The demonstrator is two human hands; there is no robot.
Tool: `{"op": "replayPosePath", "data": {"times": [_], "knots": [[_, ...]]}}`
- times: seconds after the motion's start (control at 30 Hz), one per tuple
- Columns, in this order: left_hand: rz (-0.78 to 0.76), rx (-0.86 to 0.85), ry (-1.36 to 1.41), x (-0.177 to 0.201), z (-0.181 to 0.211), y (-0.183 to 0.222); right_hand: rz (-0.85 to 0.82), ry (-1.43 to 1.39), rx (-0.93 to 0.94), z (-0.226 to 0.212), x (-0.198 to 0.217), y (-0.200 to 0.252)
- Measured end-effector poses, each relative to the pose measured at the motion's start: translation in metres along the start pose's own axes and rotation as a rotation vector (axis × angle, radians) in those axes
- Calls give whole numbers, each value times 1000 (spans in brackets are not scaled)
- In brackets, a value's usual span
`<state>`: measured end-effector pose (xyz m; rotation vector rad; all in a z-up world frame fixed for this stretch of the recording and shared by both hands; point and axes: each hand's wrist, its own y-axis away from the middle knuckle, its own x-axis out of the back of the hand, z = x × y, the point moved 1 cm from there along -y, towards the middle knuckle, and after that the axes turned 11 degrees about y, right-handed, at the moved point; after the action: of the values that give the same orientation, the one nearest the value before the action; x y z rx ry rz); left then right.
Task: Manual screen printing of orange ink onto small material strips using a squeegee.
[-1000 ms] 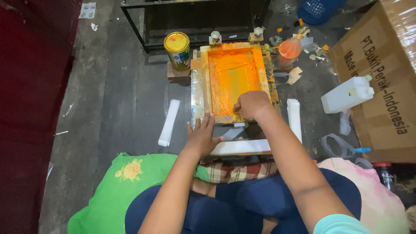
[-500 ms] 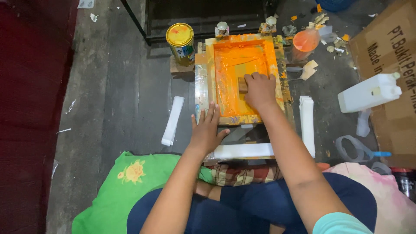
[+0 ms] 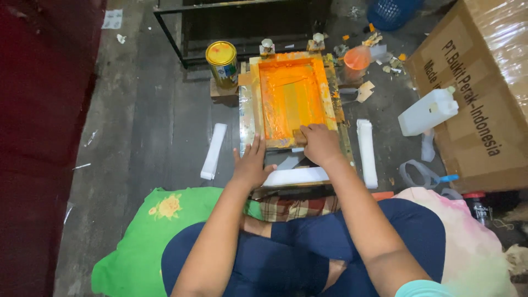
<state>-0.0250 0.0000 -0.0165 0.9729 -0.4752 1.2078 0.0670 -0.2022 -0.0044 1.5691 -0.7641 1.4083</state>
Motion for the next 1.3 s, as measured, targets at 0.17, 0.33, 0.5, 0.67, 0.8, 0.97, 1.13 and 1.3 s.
{"op": "replayPosePath", "data": {"times": [0.17, 0.33, 0.5, 0.67, 0.8, 0.97, 1.13, 1.3], "knots": [[-26, 20, -45, 2, 7, 21, -33, 19, -11, -6, 15, 1], [-48, 21, -77, 2, 11, 23, -23, 5, -1, 7, 9, -31], [-32, 26, -47, 9, 15, 9, 179, 69, -30, 2, 41, -57], [-29, 19, 39, 17, 16, -3, 261, 93, 5, 12, 10, -94], [-22, 8, 53, 24, 17, -11, 271, 98, -7, 7, 16, -91], [19, 2, 74, 23, 17, -16, 288, 67, 16, 9, 21, -83], [38, -15, 69, 23, 14, -15, 297, 0, 48, 12, 14, -76], [21, -27, 44, 22, 9, -11, 41, 78, 11, 22, -2, -79]]}}
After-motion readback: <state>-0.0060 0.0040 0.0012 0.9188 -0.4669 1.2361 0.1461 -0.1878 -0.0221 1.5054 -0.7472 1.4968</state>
